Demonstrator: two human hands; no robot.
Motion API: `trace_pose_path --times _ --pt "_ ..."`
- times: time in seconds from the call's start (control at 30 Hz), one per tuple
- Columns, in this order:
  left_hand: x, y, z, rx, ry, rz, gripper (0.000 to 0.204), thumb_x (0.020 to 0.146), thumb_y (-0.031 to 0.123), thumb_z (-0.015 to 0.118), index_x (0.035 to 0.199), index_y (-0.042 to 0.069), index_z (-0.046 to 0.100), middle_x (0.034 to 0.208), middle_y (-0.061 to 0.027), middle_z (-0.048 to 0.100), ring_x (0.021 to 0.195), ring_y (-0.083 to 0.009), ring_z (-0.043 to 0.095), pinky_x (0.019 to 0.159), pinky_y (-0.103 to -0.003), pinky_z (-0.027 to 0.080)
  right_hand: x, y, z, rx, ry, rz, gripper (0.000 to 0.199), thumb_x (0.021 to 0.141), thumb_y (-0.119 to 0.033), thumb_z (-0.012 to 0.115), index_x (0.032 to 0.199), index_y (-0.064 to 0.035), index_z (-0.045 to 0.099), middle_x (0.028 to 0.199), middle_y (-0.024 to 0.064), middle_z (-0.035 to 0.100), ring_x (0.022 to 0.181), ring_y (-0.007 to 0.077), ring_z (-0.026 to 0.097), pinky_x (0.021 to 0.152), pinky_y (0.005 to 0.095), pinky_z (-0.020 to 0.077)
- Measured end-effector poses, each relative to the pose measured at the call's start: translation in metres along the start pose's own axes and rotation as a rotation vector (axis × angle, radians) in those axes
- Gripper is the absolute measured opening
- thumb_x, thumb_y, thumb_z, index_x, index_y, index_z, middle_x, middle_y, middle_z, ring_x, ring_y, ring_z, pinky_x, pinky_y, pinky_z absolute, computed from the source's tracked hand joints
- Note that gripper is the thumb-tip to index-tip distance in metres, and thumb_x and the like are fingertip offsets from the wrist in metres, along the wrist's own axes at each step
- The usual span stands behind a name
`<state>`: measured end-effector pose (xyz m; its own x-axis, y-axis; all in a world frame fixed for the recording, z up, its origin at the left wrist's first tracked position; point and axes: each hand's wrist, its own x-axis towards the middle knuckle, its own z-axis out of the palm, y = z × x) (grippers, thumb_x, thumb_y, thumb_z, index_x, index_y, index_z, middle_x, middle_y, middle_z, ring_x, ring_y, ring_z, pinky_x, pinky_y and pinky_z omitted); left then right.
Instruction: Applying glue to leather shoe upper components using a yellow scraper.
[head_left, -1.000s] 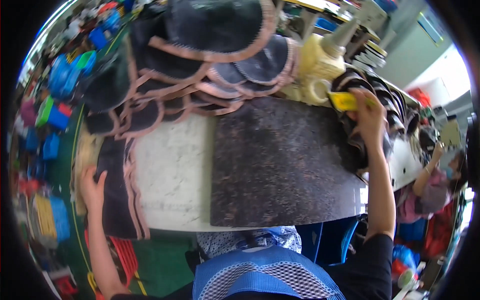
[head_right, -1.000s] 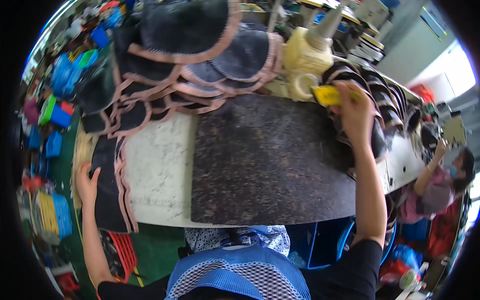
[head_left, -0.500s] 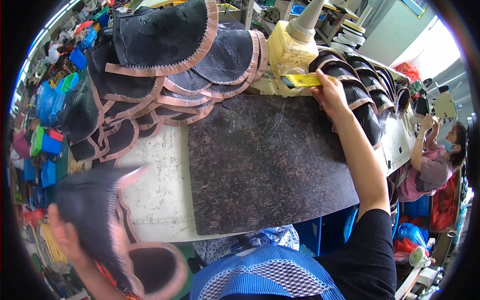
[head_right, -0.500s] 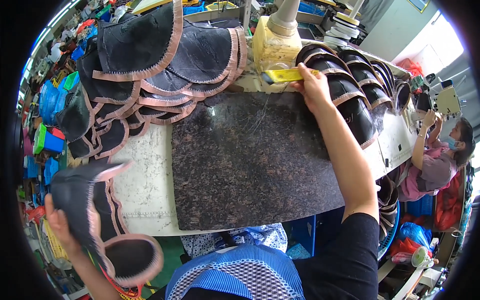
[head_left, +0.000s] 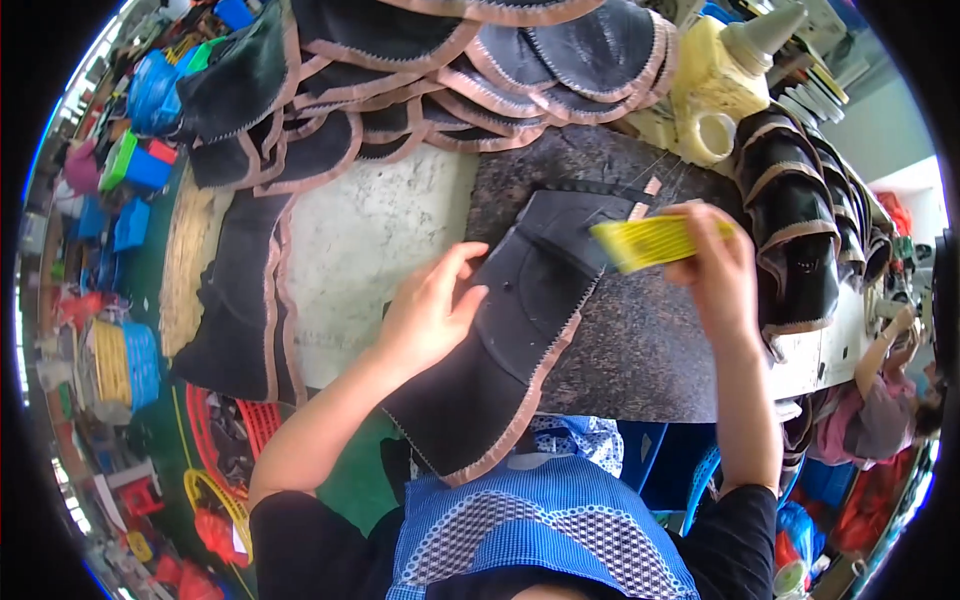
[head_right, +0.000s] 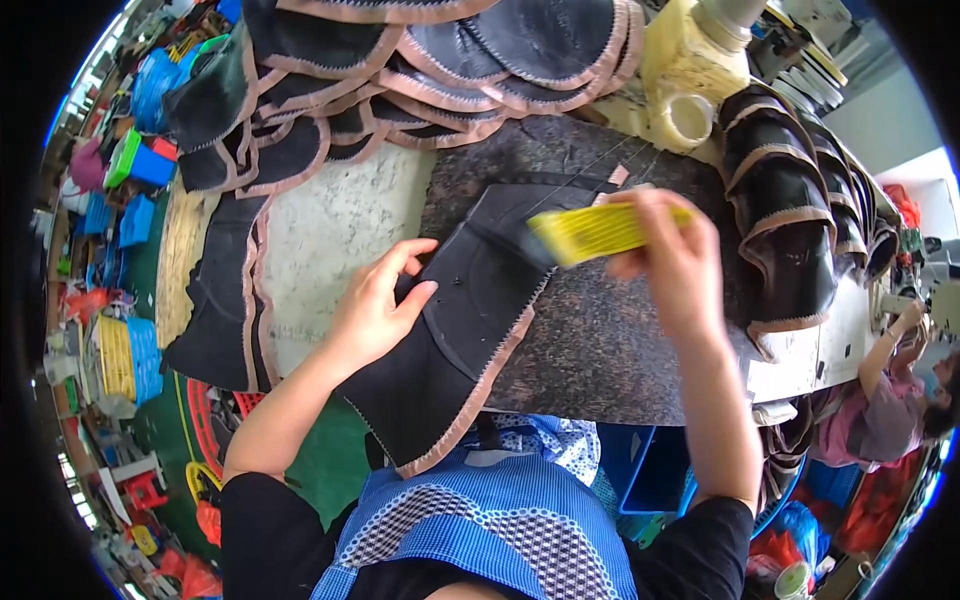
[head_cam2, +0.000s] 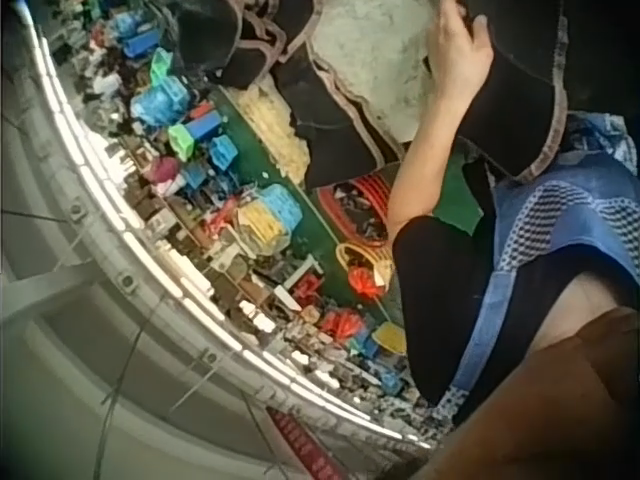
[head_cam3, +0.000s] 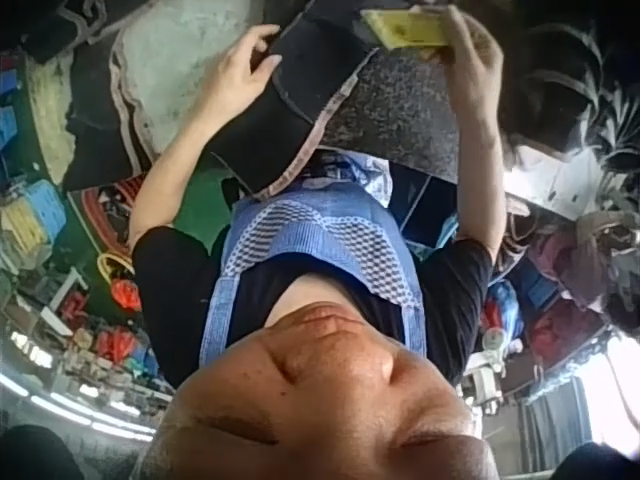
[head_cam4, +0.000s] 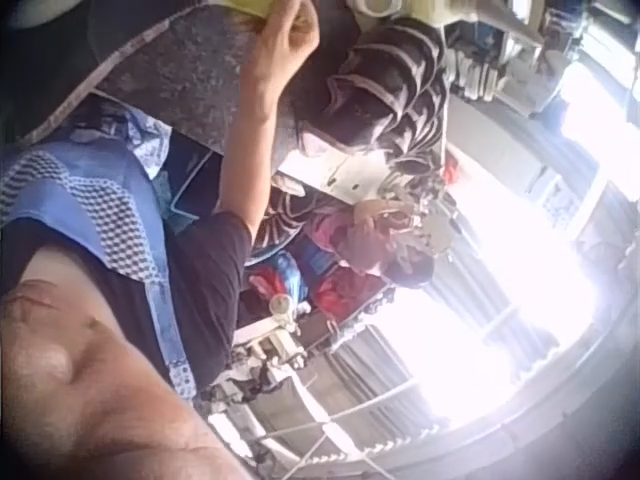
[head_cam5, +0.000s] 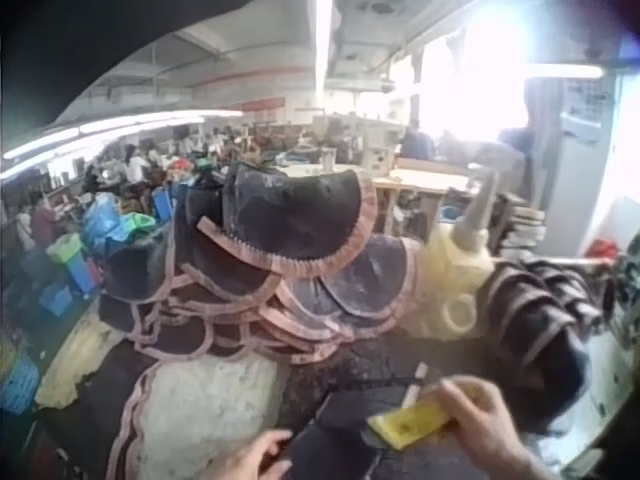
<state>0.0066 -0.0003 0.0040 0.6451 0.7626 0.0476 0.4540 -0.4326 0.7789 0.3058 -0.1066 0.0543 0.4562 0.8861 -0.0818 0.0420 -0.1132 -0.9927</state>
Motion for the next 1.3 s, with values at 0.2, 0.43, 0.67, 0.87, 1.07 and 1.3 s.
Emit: trace_pose_path --times 0.2,0.43,0.67,0.87,1.07,1.3 --pt "-0.005 -0.011 0.011 -0.039 0.083 0.085 0.041 0.089 0.007 0.072 0.127 0.006 0.057 0.089 -0.0088 0.063 0.062 -0.0188 0.057 0.059 -0.033 0.045 0.038 0.028 0.060 -0.300 0.143 -0.191 0.027 0.106 -0.020 0.053 0.102 0.0036 0.067 0.079 0.0111 0.072 0.055 0.0110 0.064 0.049 0.0231 0.0524" --pt "-0.008 -0.007 0.010 -0.053 0.079 0.022 0.049 0.086 0.002 0.073 0.128 0.004 0.049 0.089 -0.0132 0.064 0.069 -0.0252 0.064 0.064 -0.037 0.050 0.036 -0.022 0.072 -0.360 -0.351 0.007 0.026 0.106 -0.024 0.055 0.109 -0.0007 0.068 0.084 0.0101 0.072 0.054 0.0100 0.064 0.049 0.0210 0.0533" --pt "-0.008 -0.006 0.013 -0.060 0.099 0.029 0.042 0.087 0.002 0.072 0.122 0.004 0.049 0.095 -0.0146 0.066 0.089 -0.0325 0.068 0.077 -0.042 0.053 0.050 -0.043 0.060 -0.996 -0.566 -0.173 0.032 0.081 -0.028 0.072 0.080 0.0038 0.066 0.063 0.0095 0.062 0.057 0.0174 0.060 0.058 0.0316 0.0492" --pt "-0.001 -0.008 0.015 -0.049 0.093 0.081 0.042 0.086 0.001 0.070 0.120 0.006 0.046 0.093 -0.0164 0.064 0.080 -0.0382 0.067 0.069 -0.045 0.053 0.032 -0.011 0.074 -0.524 -0.651 -0.396 0.020 0.086 -0.013 0.070 0.089 0.0044 0.063 0.080 0.0131 0.069 0.075 0.0205 0.072 0.069 0.0311 0.0603" --pt "0.001 -0.001 0.011 -0.047 0.041 0.013 0.041 0.085 0.000 0.070 0.118 0.006 0.047 0.094 -0.0162 0.064 0.082 -0.0374 0.068 0.069 -0.045 0.053 0.058 -0.022 0.047 -0.443 -0.427 -0.328 0.020 0.083 -0.015 0.069 0.089 0.0031 0.063 0.076 0.0061 0.066 0.058 0.0142 0.058 0.056 0.0281 0.0491" --pt "-0.003 -0.001 0.007 -0.026 0.041 0.068 0.033 0.087 0.001 0.070 0.115 0.004 0.052 0.092 -0.0125 0.063 0.082 -0.0299 0.066 0.072 -0.041 0.052 0.064 -0.031 0.016 -0.400 -0.339 -0.075 0.033 0.097 -0.030 0.066 0.096 0.0026 0.066 0.075 0.0103 0.071 0.062 0.0110 0.070 0.054 0.0223 0.0569"
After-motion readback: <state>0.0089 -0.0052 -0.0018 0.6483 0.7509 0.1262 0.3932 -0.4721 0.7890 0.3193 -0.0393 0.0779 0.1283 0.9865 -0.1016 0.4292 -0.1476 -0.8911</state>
